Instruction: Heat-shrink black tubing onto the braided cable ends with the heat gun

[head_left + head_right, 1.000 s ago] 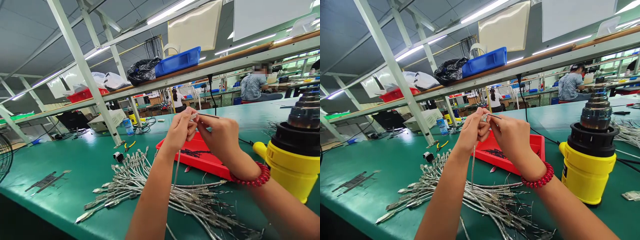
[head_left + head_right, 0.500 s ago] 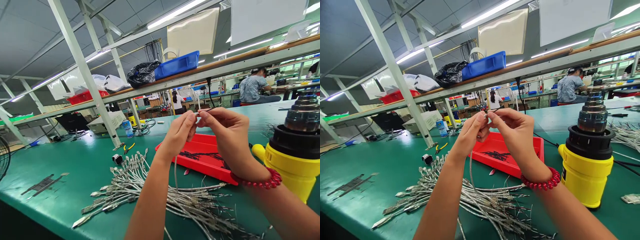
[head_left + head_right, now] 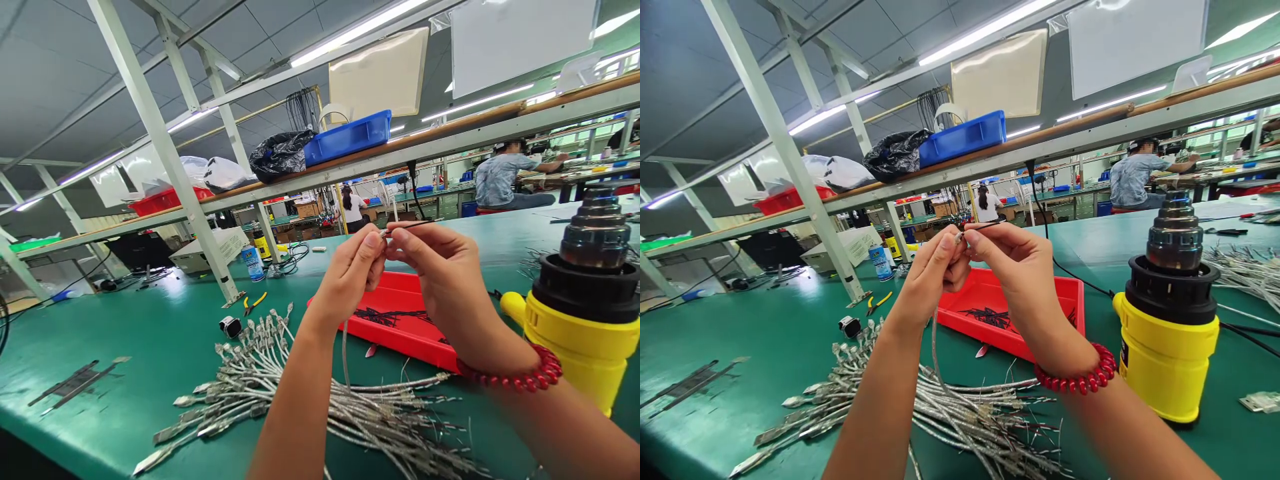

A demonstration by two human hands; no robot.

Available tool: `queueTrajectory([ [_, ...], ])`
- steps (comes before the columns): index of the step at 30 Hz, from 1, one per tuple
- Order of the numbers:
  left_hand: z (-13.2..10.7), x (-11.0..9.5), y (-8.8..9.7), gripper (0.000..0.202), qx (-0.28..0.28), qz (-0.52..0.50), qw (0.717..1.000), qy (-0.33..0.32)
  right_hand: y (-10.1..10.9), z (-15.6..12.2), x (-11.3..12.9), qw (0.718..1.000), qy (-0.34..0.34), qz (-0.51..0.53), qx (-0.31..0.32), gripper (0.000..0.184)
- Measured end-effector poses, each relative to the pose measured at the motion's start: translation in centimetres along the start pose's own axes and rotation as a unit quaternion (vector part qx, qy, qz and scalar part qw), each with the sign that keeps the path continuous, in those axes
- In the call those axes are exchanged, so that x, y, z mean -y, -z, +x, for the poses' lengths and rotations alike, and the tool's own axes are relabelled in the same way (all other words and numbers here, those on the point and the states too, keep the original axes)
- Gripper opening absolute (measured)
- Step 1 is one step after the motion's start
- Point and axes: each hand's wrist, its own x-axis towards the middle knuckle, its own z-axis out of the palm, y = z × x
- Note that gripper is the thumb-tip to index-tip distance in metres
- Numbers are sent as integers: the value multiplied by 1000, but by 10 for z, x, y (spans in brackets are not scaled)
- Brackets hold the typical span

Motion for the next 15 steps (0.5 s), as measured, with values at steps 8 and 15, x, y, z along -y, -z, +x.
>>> queueTrajectory([
  [8,0,1,0,36,-11,31,999,-3,-2,-1,-3,1000,20,3,-6,2],
  [15,0,0,0,36,-11,36,999,-1,-1,-2,-3,1000,30,2,-11,3],
])
